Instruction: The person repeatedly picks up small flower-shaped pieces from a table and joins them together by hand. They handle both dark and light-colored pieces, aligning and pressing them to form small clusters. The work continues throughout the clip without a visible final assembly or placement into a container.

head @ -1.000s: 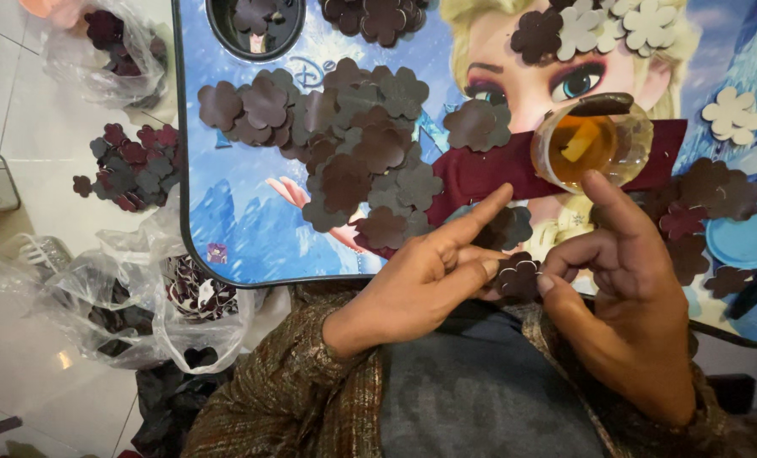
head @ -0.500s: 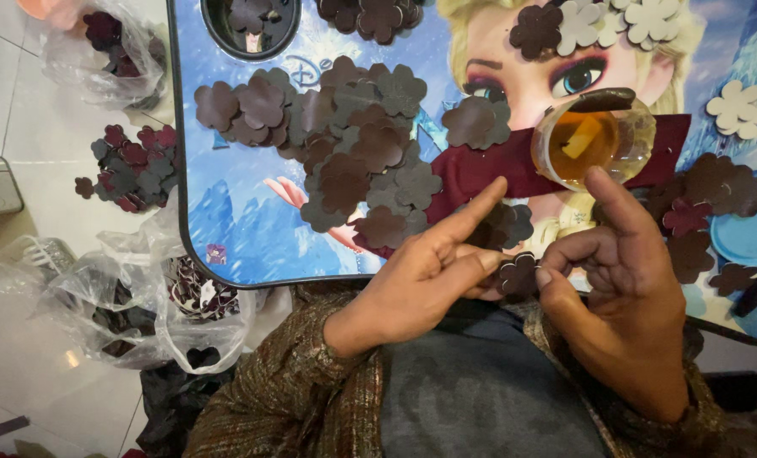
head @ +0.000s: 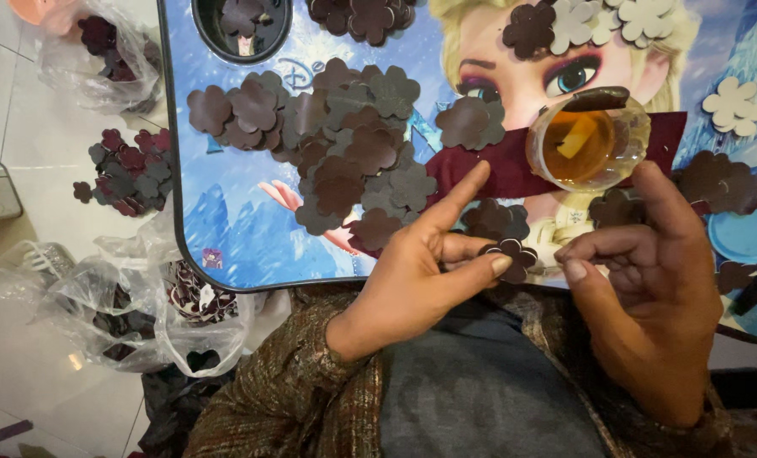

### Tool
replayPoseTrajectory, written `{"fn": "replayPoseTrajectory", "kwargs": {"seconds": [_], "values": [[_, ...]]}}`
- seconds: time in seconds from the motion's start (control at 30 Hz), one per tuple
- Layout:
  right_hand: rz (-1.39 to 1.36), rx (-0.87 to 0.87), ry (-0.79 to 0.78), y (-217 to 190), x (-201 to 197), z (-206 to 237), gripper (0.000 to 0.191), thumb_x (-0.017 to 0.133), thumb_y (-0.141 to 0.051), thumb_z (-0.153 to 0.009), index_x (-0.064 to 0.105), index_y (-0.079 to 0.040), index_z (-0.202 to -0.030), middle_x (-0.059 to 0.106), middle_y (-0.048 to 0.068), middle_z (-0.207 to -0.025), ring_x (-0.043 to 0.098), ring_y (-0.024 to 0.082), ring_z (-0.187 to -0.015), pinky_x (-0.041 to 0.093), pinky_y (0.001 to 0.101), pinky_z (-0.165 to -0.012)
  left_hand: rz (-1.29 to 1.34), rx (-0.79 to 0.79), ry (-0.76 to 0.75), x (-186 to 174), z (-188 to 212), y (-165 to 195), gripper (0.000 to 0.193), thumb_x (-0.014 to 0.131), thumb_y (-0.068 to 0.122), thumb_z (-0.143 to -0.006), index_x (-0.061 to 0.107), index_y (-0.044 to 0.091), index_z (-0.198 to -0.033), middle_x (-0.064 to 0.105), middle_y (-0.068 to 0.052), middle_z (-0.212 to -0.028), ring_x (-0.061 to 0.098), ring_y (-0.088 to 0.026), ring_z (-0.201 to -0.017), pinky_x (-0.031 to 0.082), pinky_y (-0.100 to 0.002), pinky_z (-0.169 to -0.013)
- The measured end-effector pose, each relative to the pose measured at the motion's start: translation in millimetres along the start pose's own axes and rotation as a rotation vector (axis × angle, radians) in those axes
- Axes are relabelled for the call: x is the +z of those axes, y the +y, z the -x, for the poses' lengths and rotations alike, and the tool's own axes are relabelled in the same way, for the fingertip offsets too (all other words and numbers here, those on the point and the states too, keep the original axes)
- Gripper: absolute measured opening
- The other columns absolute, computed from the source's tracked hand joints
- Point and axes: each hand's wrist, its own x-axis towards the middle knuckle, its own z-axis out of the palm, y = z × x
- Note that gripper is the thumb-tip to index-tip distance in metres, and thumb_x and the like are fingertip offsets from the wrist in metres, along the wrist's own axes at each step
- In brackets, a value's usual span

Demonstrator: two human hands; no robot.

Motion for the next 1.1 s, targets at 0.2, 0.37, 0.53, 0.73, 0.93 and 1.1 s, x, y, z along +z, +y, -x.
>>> {"fn": "replayPoseTrajectory", "kwargs": {"seconds": [0.2, 0.37, 0.53, 0.73, 0.93, 1.1], "values": [[-0.166, 0.019, -0.086, 12.2, 2.7, -1.3, 0.085, 0.064, 0.009, -0.096, 0.024, -0.005, -0.169, 0.066, 0.012, -0.107, 0.063, 0.010, -0.097, 0.053, 0.0231, -0.089, -0.024, -0.011, 0.003, 4.0, 0.7, 0.4, 0.091, 0.067, 0.001, -0.100, 0.015, 0.011, -0.174, 0.075, -0.005, -0.106, 0.063, -0.003, -0.093, 0.052, -0.020, -0.085], [-0.171, 0.025, -0.059, 15.4, 5.1, -2.3, 0.082, 0.064, 0.009, -0.096, 0.027, -0.004, -0.168, 0.068, 0.013, -0.103, 0.067, 0.012, -0.097, 0.055, 0.0249, -0.090, -0.036, 0.024, 0.024, 8.5, 0.7, 1.1, 0.093, 0.069, -0.001, -0.098, 0.014, 0.012, -0.172, 0.072, -0.006, -0.115, 0.066, -0.004, -0.102, 0.055, -0.021, -0.091], [-0.156, 0.018, -0.058, 13.4, 4.0, -3.2, 0.082, 0.064, 0.010, -0.096, 0.027, -0.004, -0.168, 0.068, 0.013, -0.102, 0.067, 0.012, -0.095, 0.056, 0.0246, -0.087, -0.068, 0.051, 0.082, 9.7, -0.8, 1.2, 0.098, 0.072, -0.004, -0.095, 0.015, 0.012, -0.173, 0.070, -0.006, -0.105, 0.067, -0.006, -0.093, 0.054, -0.020, -0.081], [-0.184, 0.068, -0.060, 14.4, 6.1, -3.3, 0.087, 0.065, 0.012, -0.092, 0.026, -0.004, -0.168, 0.069, 0.015, -0.106, 0.067, 0.013, -0.097, 0.056, 0.0249, -0.088, -0.044, 0.030, 0.089, 9.9, -1.8, 0.0, 0.097, 0.071, -0.004, -0.095, 0.014, 0.013, -0.172, 0.071, -0.007, -0.102, 0.068, -0.006, -0.092, 0.054, -0.019, -0.080], [-0.172, 0.071, -0.066, 11.9, 8.2, -5.7, 0.088, 0.066, 0.013, -0.091, 0.025, -0.004, -0.167, 0.070, 0.015, -0.105, 0.070, 0.014, -0.098, 0.058, 0.0259, -0.088, -0.060, 0.032, 0.087, 9.0, -2.5, 0.2, 0.097, 0.070, -0.004, -0.096, 0.013, 0.012, -0.173, 0.072, -0.008, -0.102, 0.067, -0.005, -0.091, 0.053, -0.018, -0.079], [-0.190, 0.067, -0.089, 9.6, 6.7, -7.4, 0.091, 0.066, 0.014, -0.089, 0.024, -0.005, -0.168, 0.070, 0.016, -0.106, 0.069, 0.014, -0.098, 0.057, 0.0257, -0.087, -0.047, 0.031, 0.082, 8.8, -2.7, 0.7, 0.097, 0.070, -0.004, -0.096, 0.013, 0.012, -0.173, 0.072, -0.009, -0.103, 0.067, -0.005, -0.091, 0.053, -0.018, -0.079]]}}
